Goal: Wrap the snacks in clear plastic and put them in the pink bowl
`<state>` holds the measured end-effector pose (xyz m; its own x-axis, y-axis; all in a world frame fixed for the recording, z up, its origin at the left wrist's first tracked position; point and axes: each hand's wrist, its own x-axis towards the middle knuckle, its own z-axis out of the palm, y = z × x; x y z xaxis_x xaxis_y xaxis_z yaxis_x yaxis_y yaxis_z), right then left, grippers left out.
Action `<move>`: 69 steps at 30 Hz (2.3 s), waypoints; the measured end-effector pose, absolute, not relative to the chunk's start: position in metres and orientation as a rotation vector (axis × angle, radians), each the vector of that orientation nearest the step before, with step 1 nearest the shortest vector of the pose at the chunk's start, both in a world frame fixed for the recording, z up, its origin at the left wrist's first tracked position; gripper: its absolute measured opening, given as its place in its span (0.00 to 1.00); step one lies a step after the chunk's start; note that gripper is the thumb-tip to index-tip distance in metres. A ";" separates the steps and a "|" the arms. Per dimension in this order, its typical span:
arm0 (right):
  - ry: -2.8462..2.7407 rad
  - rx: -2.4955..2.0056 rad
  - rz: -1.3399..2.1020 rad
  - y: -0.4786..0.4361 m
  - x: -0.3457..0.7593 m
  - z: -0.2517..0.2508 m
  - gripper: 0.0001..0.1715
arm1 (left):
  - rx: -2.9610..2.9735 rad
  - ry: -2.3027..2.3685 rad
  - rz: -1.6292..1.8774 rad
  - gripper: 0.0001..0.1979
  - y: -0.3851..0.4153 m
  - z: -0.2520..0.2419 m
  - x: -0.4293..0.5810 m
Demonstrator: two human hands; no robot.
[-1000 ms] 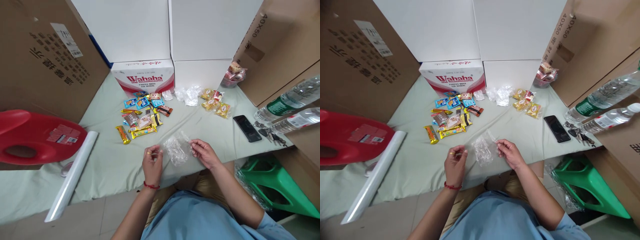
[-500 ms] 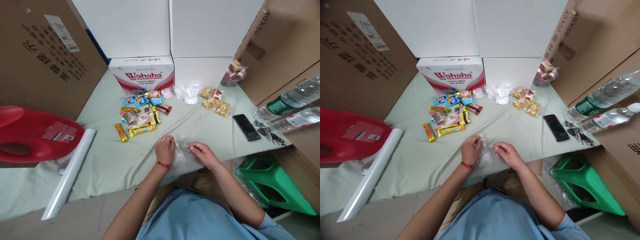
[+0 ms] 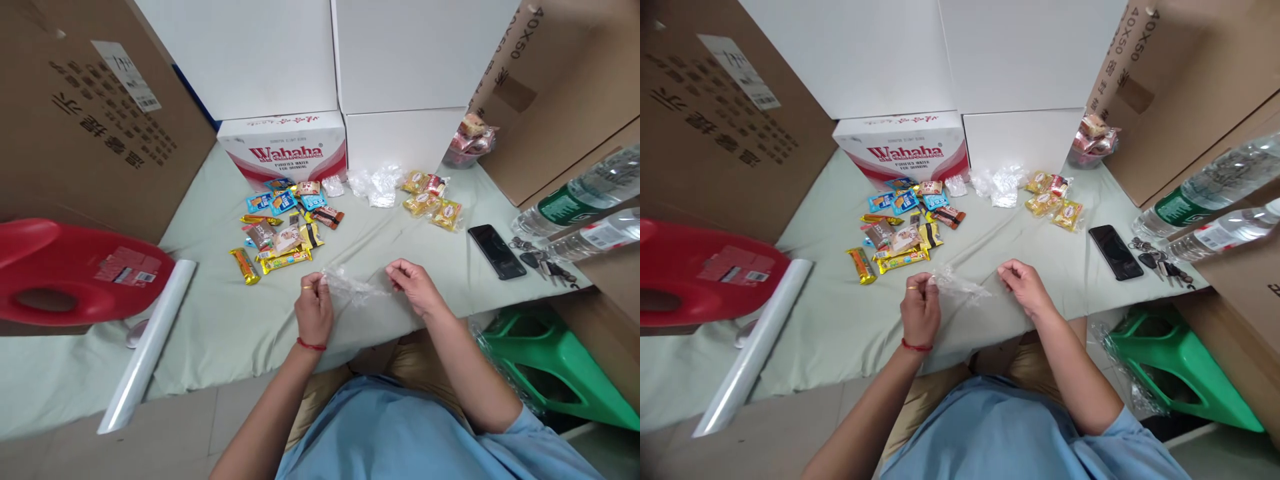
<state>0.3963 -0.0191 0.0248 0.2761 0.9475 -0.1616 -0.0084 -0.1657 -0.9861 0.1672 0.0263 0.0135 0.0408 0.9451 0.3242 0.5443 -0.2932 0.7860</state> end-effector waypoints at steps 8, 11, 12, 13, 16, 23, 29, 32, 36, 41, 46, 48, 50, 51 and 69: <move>-1.359 -1.486 0.879 -0.032 0.388 0.053 0.31 | 2.300 1.174 1.172 0.09 0.018 0.028 0.170; -1.596 -1.506 0.579 -0.025 0.375 0.068 0.27 | 2.393 1.110 1.194 0.07 0.013 0.036 0.176; -1.605 -1.515 0.533 -0.022 0.373 0.070 0.21 | 2.383 1.100 1.204 0.07 0.012 0.039 0.176; -1.588 -1.516 0.537 -0.020 0.374 0.071 0.18 | 2.351 1.094 1.216 0.07 0.012 0.040 0.174; -1.442 -1.463 0.733 -0.016 0.382 0.066 0.17 | 2.130 1.110 1.255 0.06 0.013 0.040 0.166; -0.755 -1.435 1.054 -0.028 0.398 0.058 0.26 | 1.222 1.012 1.315 0.05 0.023 0.028 0.156; -0.603 -1.504 1.122 -0.037 0.410 0.053 0.29 | 0.726 0.869 1.392 0.13 0.032 0.035 0.149; -0.707 -1.567 1.123 -0.038 0.420 0.041 0.28 | 0.767 0.951 1.429 0.16 0.034 0.032 0.147; -0.972 -1.792 0.683 -0.038 0.429 0.031 0.26 | 0.993 1.162 1.406 0.14 0.031 0.023 0.148; -1.463 -1.656 0.209 -0.048 0.388 0.048 0.14 | 0.902 1.251 1.426 0.16 0.028 0.015 0.156; -1.923 -1.420 0.186 -0.053 0.320 0.044 0.27 | 0.840 1.221 1.412 0.17 0.025 0.014 0.165; -1.908 -1.406 0.133 -0.050 0.308 0.038 0.14 | 0.862 1.231 1.429 0.17 0.025 0.014 0.165; -1.826 -1.402 0.139 -0.047 0.306 0.036 0.07 | 0.892 1.257 1.448 0.17 0.025 0.013 0.163; -1.786 -1.393 0.188 -0.046 0.307 0.038 0.06 | 0.914 1.273 1.454 0.16 0.026 0.013 0.161; -1.771 -1.547 1.400 0.057 0.408 0.147 0.16 | 1.183 0.774 0.555 0.23 0.017 0.032 0.124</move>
<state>0.4076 0.0569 0.1467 -0.3059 0.9036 -0.2999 0.5006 -0.1153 -0.8580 0.1241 0.0170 0.0323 0.6273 0.7411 -0.2394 0.0119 0.2982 0.9544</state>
